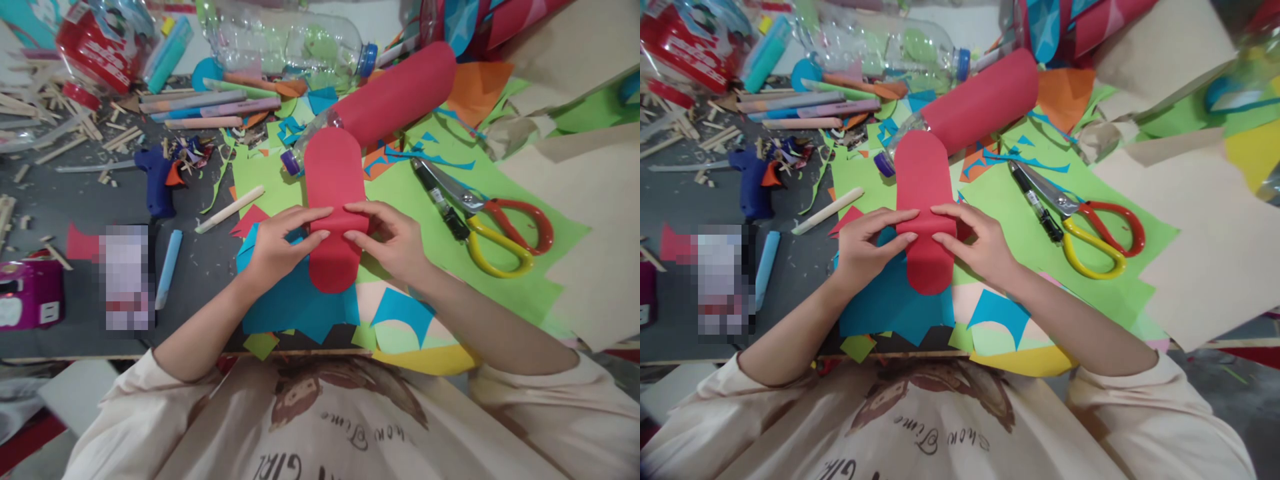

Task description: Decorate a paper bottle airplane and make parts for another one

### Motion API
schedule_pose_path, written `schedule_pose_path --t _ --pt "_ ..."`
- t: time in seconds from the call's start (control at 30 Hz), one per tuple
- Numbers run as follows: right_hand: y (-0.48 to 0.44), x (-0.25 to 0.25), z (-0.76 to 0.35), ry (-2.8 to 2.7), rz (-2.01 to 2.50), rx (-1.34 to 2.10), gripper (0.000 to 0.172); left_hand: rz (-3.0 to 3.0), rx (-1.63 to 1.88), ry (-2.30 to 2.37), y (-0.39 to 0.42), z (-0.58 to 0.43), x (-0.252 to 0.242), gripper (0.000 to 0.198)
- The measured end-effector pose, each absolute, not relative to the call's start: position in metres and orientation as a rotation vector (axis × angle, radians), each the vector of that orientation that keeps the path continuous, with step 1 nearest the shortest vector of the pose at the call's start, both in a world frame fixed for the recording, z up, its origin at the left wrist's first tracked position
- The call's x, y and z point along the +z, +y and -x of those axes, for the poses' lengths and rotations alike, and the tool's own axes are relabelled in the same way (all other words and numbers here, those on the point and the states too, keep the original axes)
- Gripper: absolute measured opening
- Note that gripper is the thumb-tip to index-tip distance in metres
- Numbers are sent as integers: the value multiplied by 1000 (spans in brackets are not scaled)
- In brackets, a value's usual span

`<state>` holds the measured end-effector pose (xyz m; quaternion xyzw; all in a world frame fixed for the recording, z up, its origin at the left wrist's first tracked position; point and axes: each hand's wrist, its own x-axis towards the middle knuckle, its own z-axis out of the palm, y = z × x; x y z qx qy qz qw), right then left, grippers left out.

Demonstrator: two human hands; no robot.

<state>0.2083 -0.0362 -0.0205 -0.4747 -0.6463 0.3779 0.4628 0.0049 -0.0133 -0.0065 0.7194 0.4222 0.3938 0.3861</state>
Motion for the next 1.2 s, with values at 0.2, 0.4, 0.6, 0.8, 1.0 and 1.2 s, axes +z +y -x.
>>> schedule_pose_path --t 0.2,0.4,0.6,0.8,1.0,1.2 --pt "-35 -20 -208 -1620 1162 846 19 -1820 995 1113 -15 -5 -7 17" --pt "-34 -24 -207 -1647 1133 738 12 -1780 988 1127 -18 -5 -8 15" --pt "-34 -26 -207 -1722 1203 464 11 -1896 1055 1062 -17 -6 -12 14" --pt "-36 -26 -206 -1895 1059 292 6 -2067 1062 916 -19 -5 -17 13" --pt "-37 -25 -208 -1927 1005 237 8 -1983 1041 914 -18 -7 -14 11" --pt "-31 -22 -211 -1795 1074 290 10 -1746 1041 1110 -16 -7 -4 9"
